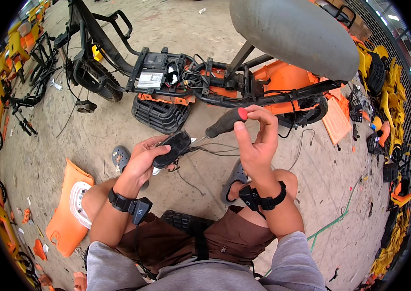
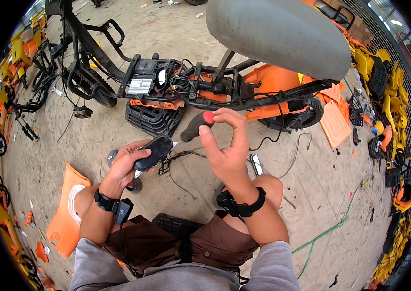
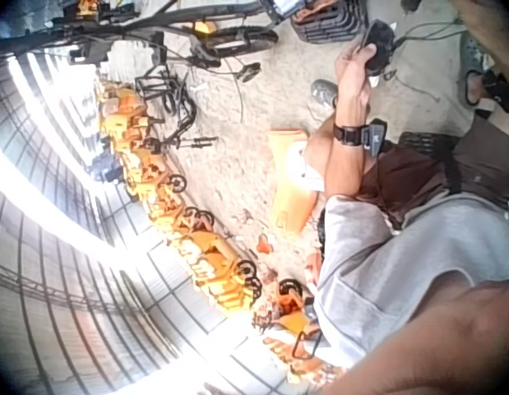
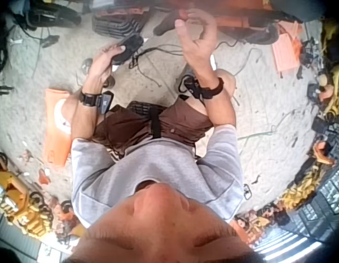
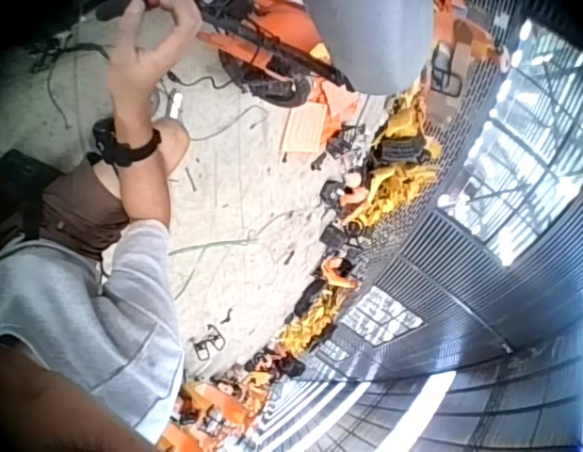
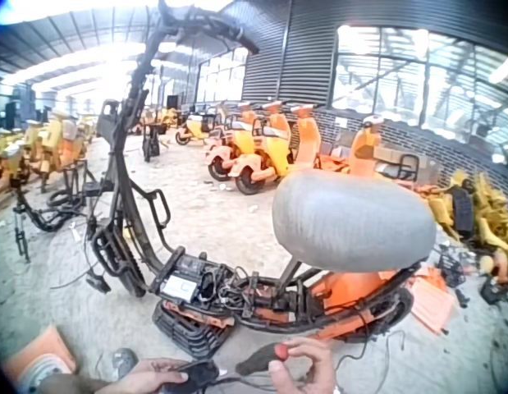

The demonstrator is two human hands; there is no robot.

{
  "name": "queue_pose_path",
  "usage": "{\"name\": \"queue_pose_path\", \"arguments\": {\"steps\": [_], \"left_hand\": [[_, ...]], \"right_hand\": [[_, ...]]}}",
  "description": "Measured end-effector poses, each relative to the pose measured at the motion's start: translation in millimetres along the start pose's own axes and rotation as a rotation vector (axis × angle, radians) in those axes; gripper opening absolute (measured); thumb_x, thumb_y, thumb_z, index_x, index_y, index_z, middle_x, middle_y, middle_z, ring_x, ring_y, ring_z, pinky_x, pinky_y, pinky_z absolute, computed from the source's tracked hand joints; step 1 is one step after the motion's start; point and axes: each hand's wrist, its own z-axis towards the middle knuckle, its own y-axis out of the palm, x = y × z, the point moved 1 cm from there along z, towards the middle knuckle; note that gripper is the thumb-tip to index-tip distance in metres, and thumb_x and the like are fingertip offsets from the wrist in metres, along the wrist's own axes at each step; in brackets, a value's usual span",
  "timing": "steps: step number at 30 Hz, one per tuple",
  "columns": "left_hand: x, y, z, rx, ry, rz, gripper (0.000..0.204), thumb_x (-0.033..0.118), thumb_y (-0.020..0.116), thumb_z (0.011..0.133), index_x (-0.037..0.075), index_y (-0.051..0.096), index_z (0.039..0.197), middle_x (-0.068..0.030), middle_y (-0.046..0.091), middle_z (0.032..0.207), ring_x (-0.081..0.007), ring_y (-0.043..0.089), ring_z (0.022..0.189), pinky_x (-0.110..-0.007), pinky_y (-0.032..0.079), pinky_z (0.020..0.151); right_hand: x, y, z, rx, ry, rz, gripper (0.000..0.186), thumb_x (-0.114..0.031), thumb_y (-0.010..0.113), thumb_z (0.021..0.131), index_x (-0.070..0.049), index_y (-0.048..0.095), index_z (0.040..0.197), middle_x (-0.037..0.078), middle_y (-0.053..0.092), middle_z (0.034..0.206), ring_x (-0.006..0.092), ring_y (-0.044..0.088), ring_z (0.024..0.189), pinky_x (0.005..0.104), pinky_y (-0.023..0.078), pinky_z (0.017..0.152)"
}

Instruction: The person sits on the floor of a workshop and uses a screwdriver to pry open a black plastic cover on an electric scooter. They manipulate the cover and wires, attempting to separate the casing from the internal components.

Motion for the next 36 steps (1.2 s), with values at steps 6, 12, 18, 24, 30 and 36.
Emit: {"name": "queue_pose_path", "arguments": {"steps": [6,12,18,24,30,36], "left_hand": [[-1.7,-3.8,2.3,0.013,0.005,0.006,0.041,-0.003,0.062,0.089,-0.011,0.051,0.127,-0.0207,0.066,0.109,-0.024,0.07,0.082,-0.036,0.063,0.061],[0.1,-0.1,-0.7,0.008,0.004,-0.001,0.041,-0.003,0.062,0.089,-0.012,0.052,0.127,-0.0205,0.066,0.109,-0.0241,0.07,0.083,-0.036,0.063,0.061],[0.8,-1.5,0.9,-0.006,0.014,0.015,0.041,-0.003,0.062,0.089,-0.011,0.052,0.127,-0.0205,0.066,0.109,-0.0237,0.07,0.084,-0.036,0.063,0.062],[-1.7,-2.9,1.0,-0.016,0.013,0.045,0.044,0.001,0.062,0.089,-0.01,0.052,0.13,-0.0194,0.067,0.112,-0.0238,0.071,0.087,-0.033,0.063,0.063],[0.0,-2.6,2.3,-0.01,0.013,0.01,0.042,-0.003,0.062,0.089,-0.011,0.051,0.128,-0.021,0.067,0.108,-0.0251,0.07,0.084,-0.036,0.063,0.061],[-1.0,-1.8,0.1,-0.001,0.009,0.012,0.041,-0.002,0.062,0.089,-0.011,0.052,0.127,-0.0209,0.066,0.108,-0.0244,0.07,0.083,-0.036,0.063,0.062]], "right_hand": [[-3.4,2.7,1.1,-0.009,0.056,0.192,0.026,-0.001,0.064,0.087,-0.002,0.053,0.11,0.014,0.06,0.115,0.0224,0.057,0.106,0.036,0.044,0.095],[-9.5,-3.1,3.2,-0.082,-0.025,-0.14,0.03,-0.004,0.062,0.088,-0.001,0.059,0.117,0.015,0.061,0.118,0.0258,0.057,0.114,0.0367,0.043,0.099],[-3.8,0.2,2.0,-0.043,-0.009,0.051,0.032,-0.006,0.064,0.088,-0.001,0.061,0.119,0.013,0.061,0.118,0.0264,0.057,0.105,0.0375,0.043,0.096],[-12.4,-2.7,4.5,-0.139,0.023,-0.12,0.035,-0.003,0.06,0.089,0.001,0.06,0.123,0.015,0.064,0.122,0.0286,0.057,0.114,0.0383,0.042,0.101],[-10.3,4.8,5.3,-0.01,0.028,0.079,0.032,-0.006,0.065,0.089,0.001,0.064,0.12,0.015,0.062,0.12,0.0263,0.058,0.107,0.037,0.045,0.095],[-16.9,2.6,5.0,-0.089,0.11,-0.034,0.031,-0.003,0.059,0.091,0.003,0.065,0.12,0.017,0.062,0.126,0.0277,0.058,0.114,0.0382,0.044,0.098]]}}
